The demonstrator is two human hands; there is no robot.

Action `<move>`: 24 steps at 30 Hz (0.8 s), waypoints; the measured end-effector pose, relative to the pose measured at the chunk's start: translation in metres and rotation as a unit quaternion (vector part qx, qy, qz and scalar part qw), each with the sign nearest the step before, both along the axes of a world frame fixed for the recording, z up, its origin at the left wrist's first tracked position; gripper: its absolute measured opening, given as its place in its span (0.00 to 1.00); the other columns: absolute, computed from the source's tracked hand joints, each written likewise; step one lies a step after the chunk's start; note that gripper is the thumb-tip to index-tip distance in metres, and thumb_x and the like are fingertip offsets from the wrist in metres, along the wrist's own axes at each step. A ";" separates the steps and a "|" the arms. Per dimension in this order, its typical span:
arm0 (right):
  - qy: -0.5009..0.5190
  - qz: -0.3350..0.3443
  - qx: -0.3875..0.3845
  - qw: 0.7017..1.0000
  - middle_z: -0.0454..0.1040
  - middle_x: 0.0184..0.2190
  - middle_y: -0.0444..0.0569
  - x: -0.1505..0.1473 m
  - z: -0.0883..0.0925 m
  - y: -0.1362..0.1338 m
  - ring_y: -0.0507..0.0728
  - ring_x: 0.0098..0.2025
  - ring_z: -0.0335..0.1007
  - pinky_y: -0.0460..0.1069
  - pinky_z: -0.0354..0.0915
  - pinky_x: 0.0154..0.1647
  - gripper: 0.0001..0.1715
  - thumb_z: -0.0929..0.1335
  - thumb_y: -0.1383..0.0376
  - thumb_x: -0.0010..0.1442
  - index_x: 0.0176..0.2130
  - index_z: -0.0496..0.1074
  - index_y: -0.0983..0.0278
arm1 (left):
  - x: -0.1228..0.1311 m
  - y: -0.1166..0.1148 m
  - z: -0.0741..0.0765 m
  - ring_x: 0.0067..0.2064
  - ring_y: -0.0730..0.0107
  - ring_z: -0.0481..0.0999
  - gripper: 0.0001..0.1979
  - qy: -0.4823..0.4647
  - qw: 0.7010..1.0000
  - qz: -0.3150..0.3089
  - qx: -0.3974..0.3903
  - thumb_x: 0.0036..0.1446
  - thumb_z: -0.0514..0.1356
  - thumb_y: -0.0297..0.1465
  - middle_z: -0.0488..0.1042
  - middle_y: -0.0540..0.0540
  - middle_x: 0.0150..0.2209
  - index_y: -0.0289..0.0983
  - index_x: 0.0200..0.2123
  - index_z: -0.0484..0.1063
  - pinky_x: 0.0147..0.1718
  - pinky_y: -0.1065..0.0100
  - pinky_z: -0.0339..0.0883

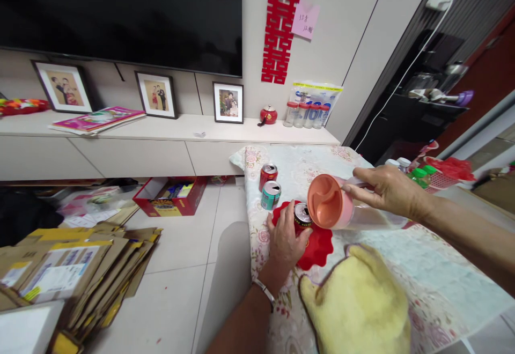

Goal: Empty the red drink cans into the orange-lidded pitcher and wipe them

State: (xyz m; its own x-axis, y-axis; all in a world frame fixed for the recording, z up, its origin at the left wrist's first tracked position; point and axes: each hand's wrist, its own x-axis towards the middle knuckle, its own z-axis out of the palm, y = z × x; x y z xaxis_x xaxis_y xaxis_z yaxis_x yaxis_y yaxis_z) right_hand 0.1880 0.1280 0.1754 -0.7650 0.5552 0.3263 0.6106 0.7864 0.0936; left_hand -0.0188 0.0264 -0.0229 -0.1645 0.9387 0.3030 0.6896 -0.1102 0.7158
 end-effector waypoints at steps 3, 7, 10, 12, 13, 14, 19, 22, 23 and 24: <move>-0.004 0.001 0.004 1.000 0.57 0.17 0.38 0.001 0.000 0.000 0.51 0.19 0.49 0.51 0.47 0.25 0.27 0.62 0.46 0.72 0.27 0.58 0.58 | 0.000 0.000 0.000 0.70 0.49 0.68 0.36 0.012 1.000 0.007 0.012 0.63 0.63 0.34 0.70 0.34 0.68 0.37 0.71 0.57 0.72 0.37 0.49; -0.008 -0.005 -0.001 1.000 0.58 0.17 0.39 0.001 0.001 -0.001 0.51 0.19 0.51 0.51 0.48 0.26 0.27 0.62 0.46 0.71 0.27 0.59 0.58 | 0.000 0.001 0.001 0.70 0.48 0.68 0.37 0.006 1.000 0.006 0.006 0.63 0.64 0.33 0.70 0.33 0.68 0.37 0.72 0.56 0.72 0.36 0.48; -0.008 -0.008 -0.007 1.000 0.58 0.17 0.39 0.001 0.002 -0.001 0.51 0.19 0.51 0.50 0.48 0.26 0.27 0.62 0.46 0.71 0.26 0.59 0.58 | 0.000 0.000 0.002 0.70 0.48 0.68 0.37 -0.003 1.000 0.002 0.001 0.63 0.64 0.33 0.70 0.33 0.68 0.36 0.72 0.56 0.72 0.34 0.47; -0.008 -0.007 -0.007 1.000 0.58 0.17 0.39 0.000 0.002 -0.001 0.51 0.19 0.51 0.51 0.48 0.25 0.27 0.62 0.45 0.71 0.27 0.58 0.57 | 0.000 0.000 0.003 0.70 0.48 0.68 0.37 -0.005 1.000 -0.001 -0.002 0.63 0.63 0.33 0.70 0.33 0.69 0.36 0.72 0.56 0.72 0.34 0.46; -0.008 -0.005 -0.006 1.000 0.57 0.17 0.39 0.000 0.002 -0.001 0.51 0.19 0.50 0.51 0.48 0.25 0.27 0.61 0.45 0.71 0.27 0.58 0.57 | 0.000 0.000 0.003 0.71 0.48 0.67 0.37 -0.006 1.000 -0.002 -0.004 0.63 0.63 0.32 0.69 0.33 0.69 0.36 0.72 0.56 0.72 0.34 0.46; -0.008 -0.003 -0.004 1.000 0.57 0.17 0.39 0.000 0.001 0.000 0.51 0.19 0.50 0.51 0.47 0.25 0.27 0.61 0.45 0.71 0.27 0.58 0.57 | -0.001 0.000 0.003 0.71 0.48 0.67 0.37 -0.006 1.000 -0.003 -0.006 0.63 0.63 0.32 0.69 0.33 0.69 0.36 0.72 0.56 0.72 0.35 0.46; -0.004 0.000 -0.001 1.000 0.57 0.17 0.39 0.000 0.000 0.000 0.51 0.20 0.49 0.51 0.47 0.25 0.27 0.62 0.45 0.71 0.27 0.57 0.58 | -0.001 0.001 0.002 0.71 0.49 0.67 0.37 -0.009 1.000 -0.003 -0.009 0.63 0.63 0.32 0.69 0.33 0.69 0.37 0.72 0.56 0.73 0.35 0.45; -0.004 0.006 -0.001 1.000 0.57 0.17 0.39 0.000 0.001 0.000 0.51 0.20 0.49 0.51 0.47 0.25 0.28 0.62 0.45 0.72 0.27 0.58 0.58 | 0.000 0.001 0.002 0.71 0.49 0.67 0.37 -0.010 1.000 -0.002 -0.007 0.63 0.63 0.32 0.69 0.33 0.69 0.36 0.71 0.56 0.73 0.34 0.45; -0.003 0.006 -0.001 1.000 0.57 0.17 0.39 0.000 0.001 0.000 0.51 0.20 0.50 0.51 0.47 0.25 0.28 0.62 0.45 0.72 0.27 0.58 0.58 | 0.000 0.001 0.002 0.71 0.49 0.67 0.36 -0.010 1.000 -0.002 -0.006 0.63 0.63 0.32 0.69 0.33 0.69 0.36 0.71 0.56 0.73 0.34 0.45; 0.000 0.006 -0.001 1.000 0.57 0.17 0.39 -0.001 0.001 -0.001 0.51 0.20 0.50 0.51 0.47 0.25 0.28 0.62 0.44 0.71 0.26 0.59 0.58 | 0.000 0.001 0.002 0.71 0.49 0.67 0.36 -0.012 1.000 -0.003 -0.005 0.63 0.64 0.32 0.69 0.33 0.69 0.36 0.71 0.56 0.73 0.34 0.45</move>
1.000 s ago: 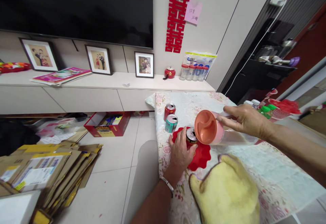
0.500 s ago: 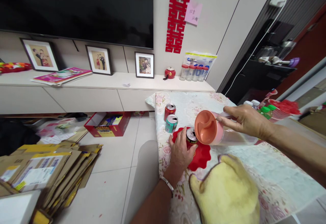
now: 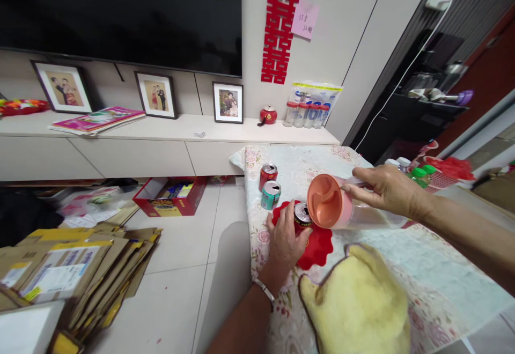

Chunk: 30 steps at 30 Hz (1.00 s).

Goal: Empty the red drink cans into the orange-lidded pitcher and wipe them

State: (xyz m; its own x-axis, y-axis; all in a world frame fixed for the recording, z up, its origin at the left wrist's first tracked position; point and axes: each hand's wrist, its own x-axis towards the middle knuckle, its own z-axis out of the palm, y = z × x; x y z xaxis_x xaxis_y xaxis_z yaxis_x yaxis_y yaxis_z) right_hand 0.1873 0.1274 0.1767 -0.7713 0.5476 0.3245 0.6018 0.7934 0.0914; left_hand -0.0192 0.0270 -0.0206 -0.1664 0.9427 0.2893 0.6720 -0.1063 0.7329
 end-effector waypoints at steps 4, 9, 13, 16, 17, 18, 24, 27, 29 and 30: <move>0.000 -0.005 -0.006 1.000 0.57 0.16 0.39 0.000 0.001 -0.001 0.51 0.20 0.49 0.51 0.47 0.25 0.29 0.62 0.44 0.71 0.26 0.59 0.58 | 0.000 -0.001 0.000 0.71 0.49 0.67 0.37 -0.004 1.000 -0.004 0.002 0.63 0.64 0.32 0.69 0.33 0.69 0.35 0.71 0.56 0.72 0.32 0.45; -0.004 -0.004 0.000 1.000 0.58 0.16 0.39 0.000 0.000 0.000 0.51 0.19 0.50 0.51 0.47 0.25 0.27 0.62 0.46 0.71 0.26 0.59 0.57 | 0.000 0.000 0.000 0.70 0.48 0.67 0.37 -0.001 1.000 -0.002 0.003 0.62 0.64 0.32 0.69 0.33 0.69 0.35 0.71 0.56 0.72 0.32 0.46; -0.010 -0.004 0.008 1.000 0.58 0.16 0.39 0.000 0.001 -0.001 0.51 0.19 0.51 0.50 0.47 0.25 0.26 0.62 0.47 0.72 0.27 0.59 0.58 | 0.000 0.000 0.000 0.70 0.48 0.67 0.37 0.004 1.000 0.001 0.002 0.62 0.64 0.32 0.69 0.33 0.69 0.35 0.72 0.56 0.72 0.32 0.46; -0.012 -0.004 0.013 1.000 0.58 0.16 0.39 0.001 0.001 -0.001 0.51 0.19 0.51 0.50 0.47 0.26 0.26 0.62 0.48 0.72 0.27 0.59 0.58 | 0.000 0.000 -0.001 0.70 0.48 0.68 0.37 0.009 1.000 0.003 0.006 0.62 0.64 0.33 0.69 0.33 0.69 0.35 0.71 0.57 0.72 0.33 0.47; -0.012 -0.004 0.014 1.000 0.58 0.16 0.39 0.001 0.001 -0.001 0.51 0.19 0.51 0.50 0.48 0.26 0.26 0.62 0.48 0.72 0.27 0.59 0.58 | 0.000 0.000 -0.001 0.70 0.48 0.68 0.37 0.008 1.000 0.003 0.006 0.63 0.64 0.33 0.69 0.33 0.69 0.35 0.72 0.56 0.72 0.34 0.46; -0.013 -0.003 0.014 1.000 0.58 0.16 0.39 0.001 0.000 -0.001 0.51 0.19 0.51 0.50 0.47 0.25 0.26 0.62 0.48 0.71 0.27 0.58 0.58 | 0.000 0.000 -0.001 0.70 0.48 0.68 0.37 0.007 1.000 0.003 0.006 0.63 0.64 0.33 0.70 0.33 0.69 0.36 0.72 0.56 0.73 0.34 0.46; -0.010 0.003 0.018 1.000 0.57 0.16 0.39 0.000 -0.001 0.001 0.51 0.19 0.49 0.50 0.47 0.25 0.26 0.62 0.47 0.72 0.27 0.58 0.58 | 0.001 0.000 -0.001 0.70 0.48 0.67 0.37 0.000 1.000 0.001 0.005 0.62 0.64 0.32 0.69 0.33 0.69 0.35 0.71 0.56 0.72 0.32 0.45; -0.009 0.005 0.017 1.000 0.57 0.17 0.38 0.001 -0.001 0.002 0.51 0.20 0.50 0.50 0.47 0.25 0.27 0.61 0.46 0.72 0.27 0.57 0.58 | 0.000 0.000 -0.001 0.71 0.48 0.67 0.37 -0.004 1.000 -0.003 0.002 0.62 0.64 0.32 0.69 0.33 0.69 0.35 0.71 0.56 0.72 0.32 0.45; -0.012 0.003 0.016 1.000 0.57 0.17 0.38 0.001 -0.001 0.002 0.51 0.20 0.50 0.50 0.47 0.25 0.27 0.61 0.46 0.72 0.27 0.58 0.58 | 0.000 0.000 -0.001 0.71 0.48 0.67 0.37 -0.007 1.000 -0.004 0.002 0.62 0.64 0.32 0.68 0.33 0.69 0.35 0.72 0.56 0.72 0.31 0.45; -0.013 0.001 0.015 1.000 0.57 0.17 0.38 0.001 -0.001 0.001 0.51 0.19 0.50 0.50 0.47 0.25 0.27 0.61 0.46 0.72 0.27 0.58 0.58 | 0.000 0.000 -0.001 0.71 0.48 0.67 0.37 -0.008 1.000 -0.004 0.002 0.63 0.63 0.32 0.68 0.33 0.69 0.35 0.72 0.56 0.72 0.31 0.45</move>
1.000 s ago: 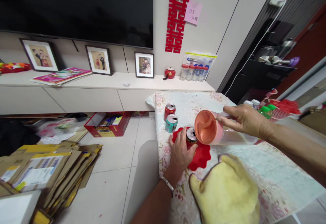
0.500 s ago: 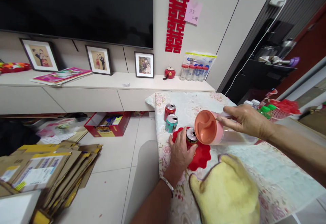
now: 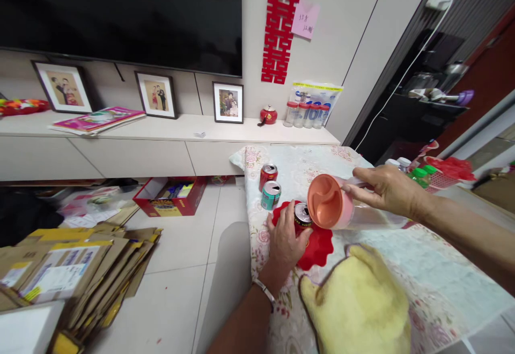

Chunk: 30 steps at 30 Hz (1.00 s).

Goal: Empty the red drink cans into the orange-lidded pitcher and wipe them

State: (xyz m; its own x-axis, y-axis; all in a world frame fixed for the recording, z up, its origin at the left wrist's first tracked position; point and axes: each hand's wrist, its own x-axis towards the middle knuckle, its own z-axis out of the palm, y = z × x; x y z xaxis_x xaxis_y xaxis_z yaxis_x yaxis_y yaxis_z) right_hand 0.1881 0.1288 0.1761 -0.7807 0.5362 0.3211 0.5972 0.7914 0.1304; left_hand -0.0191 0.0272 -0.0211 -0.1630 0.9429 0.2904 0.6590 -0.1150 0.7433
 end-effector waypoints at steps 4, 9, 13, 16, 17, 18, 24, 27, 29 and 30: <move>0.000 -0.005 0.000 1.000 0.58 0.16 0.39 -0.001 0.000 -0.001 0.51 0.19 0.51 0.50 0.47 0.25 0.27 0.61 0.47 0.72 0.26 0.59 0.58 | 0.000 0.000 -0.001 0.71 0.48 0.67 0.37 0.000 1.000 0.002 0.001 0.63 0.63 0.32 0.69 0.33 0.69 0.35 0.72 0.56 0.72 0.31 0.44; -0.001 -0.006 -0.001 1.000 0.59 0.16 0.39 -0.001 0.000 -0.002 0.51 0.19 0.52 0.50 0.47 0.26 0.26 0.62 0.47 0.71 0.27 0.59 0.58 | 0.000 0.000 0.000 0.70 0.48 0.67 0.37 0.009 1.000 0.002 0.006 0.63 0.63 0.32 0.69 0.32 0.69 0.35 0.71 0.56 0.72 0.32 0.46; 0.000 -0.011 -0.003 1.000 0.59 0.16 0.40 -0.001 0.000 -0.002 0.51 0.19 0.52 0.51 0.47 0.25 0.26 0.61 0.47 0.71 0.26 0.59 0.58 | 0.000 -0.001 0.000 0.71 0.48 0.66 0.37 0.006 1.000 0.000 0.001 0.63 0.63 0.32 0.68 0.32 0.70 0.35 0.71 0.56 0.72 0.32 0.46; 0.000 -0.016 -0.009 1.000 0.58 0.16 0.40 -0.001 0.001 -0.003 0.52 0.19 0.52 0.51 0.48 0.25 0.26 0.61 0.47 0.71 0.26 0.58 0.58 | 0.000 -0.001 0.000 0.71 0.49 0.66 0.37 0.008 1.000 0.001 0.001 0.63 0.63 0.32 0.68 0.33 0.70 0.35 0.72 0.56 0.72 0.33 0.45; 0.000 -0.017 -0.010 1.000 0.58 0.16 0.39 -0.001 0.001 -0.003 0.51 0.19 0.51 0.51 0.48 0.25 0.26 0.61 0.47 0.71 0.26 0.58 0.58 | 0.001 -0.001 -0.001 0.71 0.49 0.67 0.37 0.008 1.000 0.002 0.003 0.63 0.63 0.32 0.68 0.33 0.69 0.35 0.72 0.55 0.72 0.33 0.46; 0.000 -0.016 -0.012 1.000 0.58 0.16 0.39 -0.001 0.001 -0.003 0.51 0.19 0.51 0.51 0.47 0.26 0.27 0.61 0.46 0.71 0.26 0.58 0.58 | 0.001 -0.001 -0.001 0.71 0.49 0.67 0.37 0.009 1.000 0.002 0.003 0.63 0.63 0.32 0.68 0.33 0.69 0.35 0.72 0.55 0.72 0.33 0.46; -0.004 -0.019 -0.014 1.000 0.60 0.16 0.40 -0.002 0.003 -0.003 0.52 0.19 0.54 0.51 0.48 0.26 0.26 0.62 0.47 0.71 0.26 0.60 0.58 | 0.000 -0.001 0.001 0.71 0.49 0.67 0.37 0.008 1.000 0.003 -0.004 0.63 0.63 0.32 0.68 0.33 0.69 0.35 0.72 0.56 0.72 0.33 0.45; -0.006 -0.021 -0.015 1.000 0.60 0.16 0.40 -0.003 0.003 -0.003 0.52 0.19 0.54 0.51 0.48 0.26 0.26 0.61 0.46 0.71 0.26 0.60 0.58 | 0.000 -0.001 0.001 0.71 0.49 0.66 0.36 0.006 1.000 0.002 -0.006 0.63 0.63 0.32 0.68 0.33 0.70 0.35 0.72 0.56 0.72 0.34 0.45; -0.007 -0.020 -0.014 1.000 0.60 0.16 0.40 -0.002 0.003 -0.003 0.52 0.19 0.53 0.51 0.47 0.26 0.27 0.61 0.46 0.71 0.26 0.59 0.58 | 0.000 -0.001 0.001 0.71 0.50 0.66 0.36 0.006 1.000 0.001 -0.006 0.63 0.63 0.32 0.68 0.33 0.70 0.35 0.72 0.56 0.73 0.34 0.45; -0.008 -0.020 -0.013 1.000 0.59 0.16 0.40 -0.002 0.003 -0.003 0.52 0.19 0.52 0.51 0.47 0.26 0.27 0.61 0.46 0.71 0.26 0.59 0.58 | 0.000 -0.001 0.001 0.71 0.50 0.66 0.36 0.008 1.000 0.000 -0.005 0.63 0.63 0.32 0.68 0.32 0.70 0.35 0.72 0.56 0.73 0.34 0.45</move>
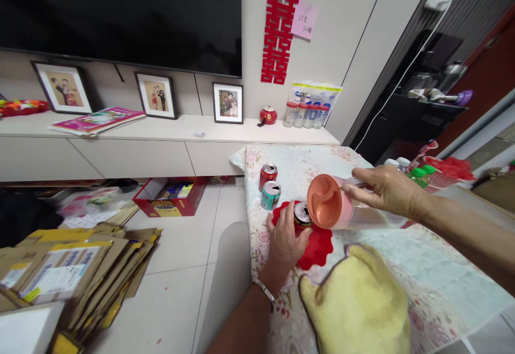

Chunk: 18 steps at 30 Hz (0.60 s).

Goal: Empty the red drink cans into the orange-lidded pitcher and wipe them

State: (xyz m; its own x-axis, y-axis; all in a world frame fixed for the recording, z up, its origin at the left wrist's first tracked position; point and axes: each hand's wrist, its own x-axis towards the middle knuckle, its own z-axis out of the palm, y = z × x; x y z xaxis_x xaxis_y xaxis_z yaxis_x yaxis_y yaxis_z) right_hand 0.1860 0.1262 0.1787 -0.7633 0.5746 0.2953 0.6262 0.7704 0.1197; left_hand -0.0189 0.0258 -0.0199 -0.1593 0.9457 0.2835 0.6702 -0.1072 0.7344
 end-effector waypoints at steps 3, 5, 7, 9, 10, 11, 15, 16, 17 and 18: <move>-0.003 -0.001 0.002 1.000 0.59 0.17 0.40 0.000 -0.001 0.000 0.51 0.19 0.51 0.50 0.47 0.26 0.27 0.60 0.45 0.71 0.27 0.58 0.58 | 0.000 0.000 0.000 0.71 0.49 0.67 0.36 0.004 1.000 0.001 0.005 0.63 0.63 0.32 0.68 0.32 0.70 0.34 0.71 0.56 0.72 0.33 0.45; -0.005 -0.005 0.002 1.000 0.58 0.17 0.40 0.001 -0.001 0.000 0.51 0.20 0.51 0.50 0.47 0.26 0.27 0.60 0.45 0.71 0.27 0.58 0.58 | 0.000 0.000 0.000 0.71 0.49 0.67 0.36 0.007 1.000 0.002 0.008 0.63 0.63 0.32 0.68 0.32 0.69 0.34 0.71 0.57 0.72 0.33 0.46; -0.005 -0.008 0.000 1.000 0.58 0.17 0.40 0.001 -0.001 0.000 0.51 0.20 0.51 0.50 0.47 0.26 0.27 0.60 0.45 0.71 0.26 0.59 0.58 | -0.001 0.001 0.000 0.71 0.49 0.67 0.36 0.010 1.000 0.003 0.009 0.63 0.63 0.33 0.69 0.32 0.69 0.34 0.71 0.57 0.72 0.33 0.47; -0.003 -0.008 -0.002 1.000 0.59 0.17 0.40 0.000 -0.001 0.000 0.51 0.20 0.51 0.50 0.47 0.26 0.27 0.61 0.45 0.71 0.26 0.59 0.58 | -0.001 0.001 0.000 0.71 0.49 0.67 0.36 0.011 1.000 0.005 0.007 0.63 0.63 0.33 0.69 0.32 0.69 0.34 0.71 0.57 0.72 0.33 0.47; -0.003 -0.007 -0.002 1.000 0.59 0.17 0.40 0.000 0.000 0.000 0.51 0.20 0.51 0.50 0.47 0.26 0.27 0.61 0.45 0.71 0.26 0.59 0.58 | -0.001 0.002 0.000 0.71 0.49 0.67 0.36 0.011 1.000 0.004 0.005 0.63 0.63 0.33 0.69 0.32 0.69 0.35 0.71 0.57 0.72 0.33 0.47; -0.003 -0.006 -0.003 1.000 0.59 0.17 0.40 0.000 0.000 0.000 0.51 0.20 0.51 0.50 0.47 0.26 0.27 0.61 0.45 0.71 0.26 0.59 0.58 | -0.001 0.002 0.000 0.71 0.49 0.67 0.36 0.010 1.000 0.004 0.005 0.63 0.63 0.33 0.68 0.32 0.69 0.34 0.71 0.56 0.72 0.33 0.47; -0.003 -0.009 -0.009 1.000 0.60 0.17 0.41 0.000 0.000 -0.001 0.51 0.20 0.52 0.50 0.48 0.27 0.27 0.61 0.46 0.71 0.26 0.60 0.58 | 0.000 0.001 -0.002 0.71 0.49 0.67 0.36 0.015 1.000 0.005 0.013 0.63 0.63 0.33 0.69 0.33 0.69 0.35 0.71 0.56 0.72 0.33 0.47; -0.003 -0.009 -0.009 1.000 0.60 0.17 0.41 0.000 0.000 0.000 0.51 0.19 0.52 0.51 0.48 0.27 0.27 0.61 0.45 0.71 0.26 0.60 0.58 | 0.000 0.001 -0.002 0.71 0.49 0.67 0.36 0.016 1.000 0.006 0.014 0.63 0.63 0.33 0.69 0.33 0.69 0.35 0.71 0.56 0.72 0.33 0.47; -0.002 -0.009 -0.008 1.000 0.60 0.17 0.41 0.000 -0.001 0.000 0.52 0.19 0.52 0.51 0.48 0.27 0.27 0.61 0.45 0.71 0.26 0.60 0.58 | 0.000 0.001 -0.003 0.71 0.49 0.67 0.36 0.017 1.000 0.007 0.014 0.63 0.62 0.33 0.69 0.33 0.69 0.35 0.71 0.56 0.72 0.33 0.47; -0.002 -0.008 -0.008 1.000 0.60 0.17 0.41 0.000 -0.001 0.000 0.52 0.19 0.52 0.51 0.48 0.27 0.27 0.61 0.45 0.71 0.26 0.60 0.58 | 0.000 0.001 -0.003 0.71 0.49 0.67 0.36 0.016 1.000 0.008 0.013 0.63 0.62 0.33 0.69 0.33 0.69 0.35 0.71 0.56 0.72 0.33 0.47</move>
State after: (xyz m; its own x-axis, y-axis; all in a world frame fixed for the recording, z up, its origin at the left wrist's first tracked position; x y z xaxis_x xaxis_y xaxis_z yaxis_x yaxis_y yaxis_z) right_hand 0.1861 0.1260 0.1780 -0.7545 0.5918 0.2839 0.6388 0.7615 0.1101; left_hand -0.0189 0.0266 -0.0226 -0.1647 0.9350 0.3140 0.6957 -0.1156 0.7090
